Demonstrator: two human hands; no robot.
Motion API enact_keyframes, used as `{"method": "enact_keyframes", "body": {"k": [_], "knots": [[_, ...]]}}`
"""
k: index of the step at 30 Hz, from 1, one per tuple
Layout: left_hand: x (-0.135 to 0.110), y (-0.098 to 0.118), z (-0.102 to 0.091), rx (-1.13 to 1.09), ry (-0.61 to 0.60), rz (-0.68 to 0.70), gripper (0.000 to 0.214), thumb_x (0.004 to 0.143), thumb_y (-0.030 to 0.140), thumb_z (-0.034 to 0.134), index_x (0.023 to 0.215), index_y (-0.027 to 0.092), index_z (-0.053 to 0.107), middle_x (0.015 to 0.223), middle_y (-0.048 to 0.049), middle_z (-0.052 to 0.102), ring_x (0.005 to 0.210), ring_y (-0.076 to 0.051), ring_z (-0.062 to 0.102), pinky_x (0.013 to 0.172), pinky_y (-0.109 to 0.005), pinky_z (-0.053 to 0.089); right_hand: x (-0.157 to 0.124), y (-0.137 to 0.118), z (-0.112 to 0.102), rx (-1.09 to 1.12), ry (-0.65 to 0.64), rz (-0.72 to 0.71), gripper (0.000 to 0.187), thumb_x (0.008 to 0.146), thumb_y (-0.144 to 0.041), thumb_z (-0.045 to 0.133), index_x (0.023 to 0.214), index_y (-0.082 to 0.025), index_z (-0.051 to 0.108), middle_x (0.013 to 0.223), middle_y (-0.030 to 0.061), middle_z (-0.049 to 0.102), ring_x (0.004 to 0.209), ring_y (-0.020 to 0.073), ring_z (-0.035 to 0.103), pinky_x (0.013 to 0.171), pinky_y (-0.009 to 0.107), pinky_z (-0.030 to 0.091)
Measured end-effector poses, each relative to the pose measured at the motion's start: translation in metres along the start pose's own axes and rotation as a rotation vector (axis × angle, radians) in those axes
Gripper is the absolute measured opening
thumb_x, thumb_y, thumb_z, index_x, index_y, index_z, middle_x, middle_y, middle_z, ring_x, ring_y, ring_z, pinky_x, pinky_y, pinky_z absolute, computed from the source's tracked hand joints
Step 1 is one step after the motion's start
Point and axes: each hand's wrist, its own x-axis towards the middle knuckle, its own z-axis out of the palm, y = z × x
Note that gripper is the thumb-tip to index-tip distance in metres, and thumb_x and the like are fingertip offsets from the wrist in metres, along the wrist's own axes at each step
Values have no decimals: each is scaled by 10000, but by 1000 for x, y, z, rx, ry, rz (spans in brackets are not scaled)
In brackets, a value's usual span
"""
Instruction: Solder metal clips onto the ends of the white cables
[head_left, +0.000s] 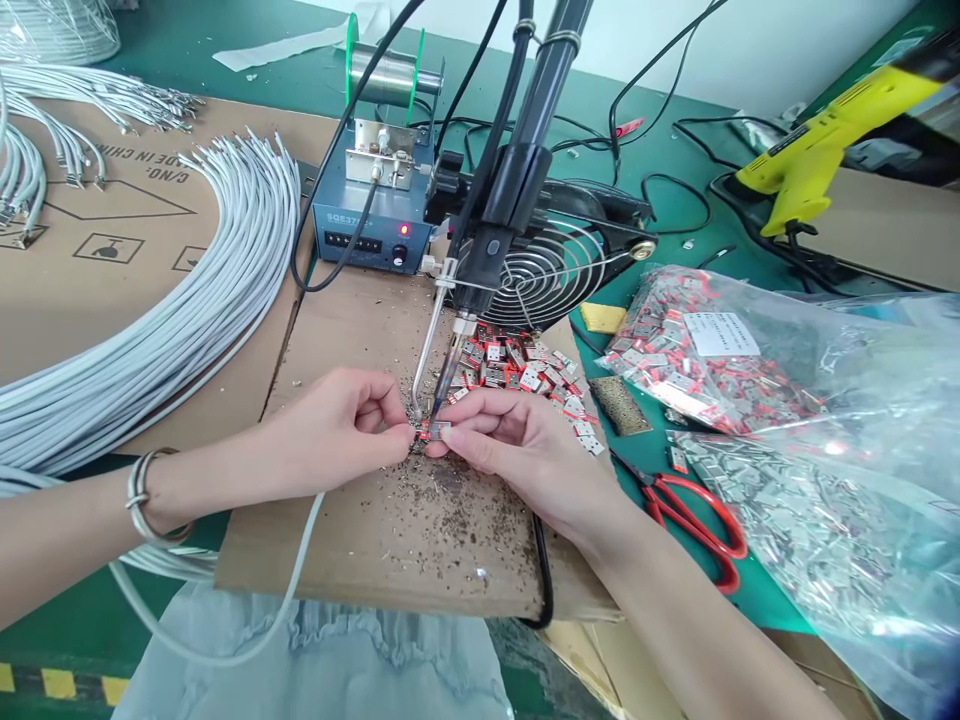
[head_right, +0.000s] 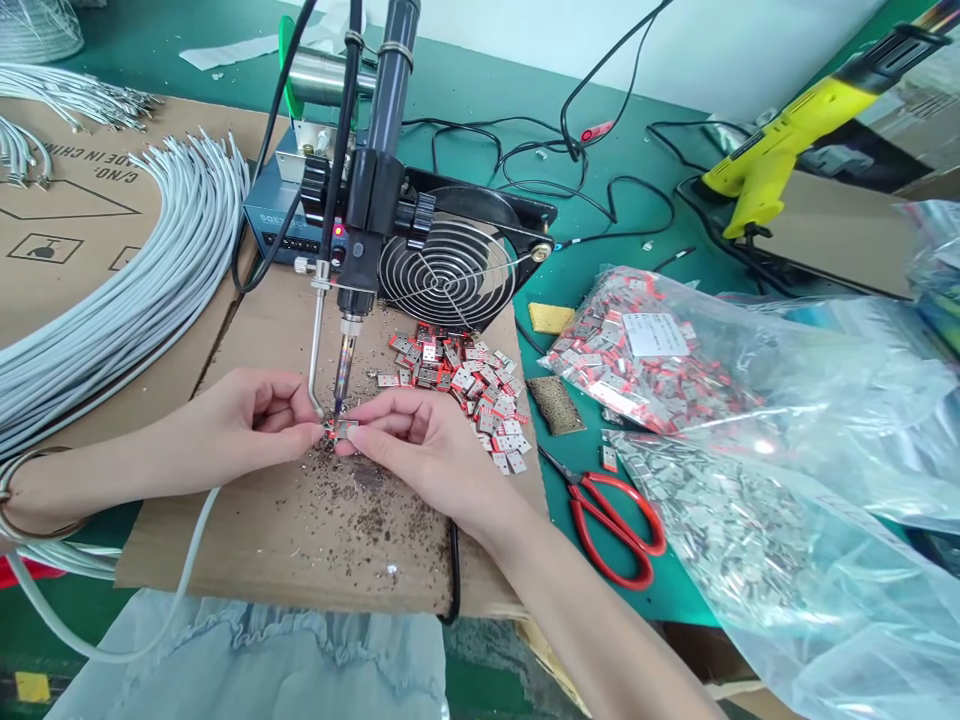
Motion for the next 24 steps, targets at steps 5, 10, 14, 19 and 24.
{"method": "enact_keyframes", "body": {"k": [5, 10, 14, 19, 24], "knots": [[1, -1, 0, -5, 8, 21, 103, 702, 213, 546, 626, 167, 494, 439, 107, 310, 427, -65, 272, 421, -187, 217, 0, 0, 0, -2, -13, 8, 129, 676, -228, 756, 760, -183, 670, 679, -3, 729, 672, 104, 691, 635, 176, 507], [0, -1, 1, -23, 9, 34, 114, 706, 219, 549, 620, 169, 493, 434, 110, 304, 420, -65, 263, 413, -191, 210, 0, 1, -1, 34, -22, 16, 137, 669, -229, 764, 761, -182, 673, 680, -8, 726, 675, 96, 690, 643, 167, 508], [-2, -1, 1, -25, 17, 42, 114, 706, 217, 549, 618, 168, 496, 440, 105, 313, 424, -65, 274, 419, -193, 211, 0, 0, -2, 27, -42, 15, 129, 680, -232, 757, 768, -183, 676, 685, 2, 729, 669, 106, 688, 642, 186, 514], [-1, -2, 0, -29, 13, 49, 108, 713, 221, 547, 628, 170, 504, 443, 103, 319, 423, -66, 277, 418, -195, 215, 0, -1, -2, -5, -51, -4, 133, 688, -251, 747, 766, -176, 670, 685, 22, 728, 662, 127, 688, 621, 215, 526], [0, -4, 1, -15, 20, 56, 107, 711, 224, 546, 627, 171, 505, 442, 103, 320, 422, -66, 277, 412, -190, 221, 0, 0, -2, -35, -24, -10, 144, 686, -259, 747, 773, -178, 667, 696, 24, 731, 676, 137, 696, 605, 211, 532]]}}
